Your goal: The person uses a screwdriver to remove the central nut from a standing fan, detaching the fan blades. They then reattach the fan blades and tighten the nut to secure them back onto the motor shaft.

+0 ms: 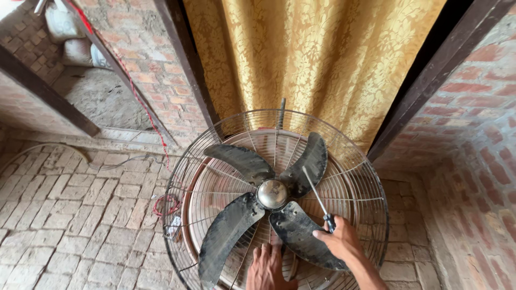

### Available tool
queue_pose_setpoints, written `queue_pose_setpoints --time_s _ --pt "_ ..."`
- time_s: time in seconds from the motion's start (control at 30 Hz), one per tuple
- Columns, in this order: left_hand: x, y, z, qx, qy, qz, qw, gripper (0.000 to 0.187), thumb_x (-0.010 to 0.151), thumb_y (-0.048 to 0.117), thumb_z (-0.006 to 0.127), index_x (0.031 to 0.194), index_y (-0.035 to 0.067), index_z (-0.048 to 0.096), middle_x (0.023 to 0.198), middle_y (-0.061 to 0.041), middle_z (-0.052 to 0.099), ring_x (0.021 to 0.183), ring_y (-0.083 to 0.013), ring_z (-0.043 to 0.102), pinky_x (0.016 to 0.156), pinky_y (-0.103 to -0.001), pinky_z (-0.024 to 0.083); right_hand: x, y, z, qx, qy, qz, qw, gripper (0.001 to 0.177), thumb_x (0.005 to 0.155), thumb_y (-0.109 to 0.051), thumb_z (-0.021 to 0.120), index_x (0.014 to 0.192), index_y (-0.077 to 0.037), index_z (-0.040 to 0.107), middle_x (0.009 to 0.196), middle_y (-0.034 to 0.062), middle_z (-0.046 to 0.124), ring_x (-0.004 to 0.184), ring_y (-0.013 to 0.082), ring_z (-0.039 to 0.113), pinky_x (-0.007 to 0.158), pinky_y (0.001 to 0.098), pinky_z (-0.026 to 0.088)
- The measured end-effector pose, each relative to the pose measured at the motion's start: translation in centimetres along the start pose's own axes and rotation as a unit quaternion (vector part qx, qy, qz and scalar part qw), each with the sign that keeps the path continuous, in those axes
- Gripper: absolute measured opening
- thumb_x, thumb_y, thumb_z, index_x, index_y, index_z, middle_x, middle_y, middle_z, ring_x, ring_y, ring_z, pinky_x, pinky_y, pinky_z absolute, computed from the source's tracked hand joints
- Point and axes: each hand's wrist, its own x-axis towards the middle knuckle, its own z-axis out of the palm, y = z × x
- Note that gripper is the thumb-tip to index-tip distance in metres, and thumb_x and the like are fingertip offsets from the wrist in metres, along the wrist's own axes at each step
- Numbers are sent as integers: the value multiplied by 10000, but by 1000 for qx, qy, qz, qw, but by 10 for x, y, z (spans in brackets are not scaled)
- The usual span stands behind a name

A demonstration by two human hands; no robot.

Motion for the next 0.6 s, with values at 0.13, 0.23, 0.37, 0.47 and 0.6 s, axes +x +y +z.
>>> queue_pose_setpoints --time_s 0.13,0.23,0.37,0.47,0.6 --pt "7 -13 9 -7 -1 -22 1000 941 682 275 860 1458 -15 415 1361 -302 517 1281 -433 537 1045 -450 547 2 1 1 0 20 -16 1000 355 801 -294 873 921 -112 592 778 29 599 603 152 541 516 314 497" --pt "5 -26 12 13 0 -19 1000 879 684 233 899 1412 0 465 1364 -314 501 1279 -451 517 987 -465 563 3 4 2 -8 31 -21 999 337 809 -289 867 903 -114 594 775 27 597 611 155 538 521 323 484" --pt "-4 -50 14 -46 66 74 994 468 904 356 793 1260 86 657 1194 -197 666 1195 -350 627 973 -490 581 9 6 0 7 40 -18 999 335 804 -274 873 888 -107 594 768 28 583 624 163 542 536 333 490" --pt "-23 -59 -12 -67 53 91 992 511 875 463 870 1186 94 701 1194 -160 673 1193 -336 604 1008 -536 522 10 5 3 6 30 -11 999 315 817 -270 859 882 -99 602 759 27 591 628 167 551 548 335 504" --pt "-34 -52 -40 -85 -4 41 996 525 854 480 856 1235 145 717 1186 -97 684 1165 -263 622 1028 -488 509 12 6 5 -5 26 -6 1000 311 830 -271 854 876 -89 606 759 33 577 635 171 531 560 339 495"
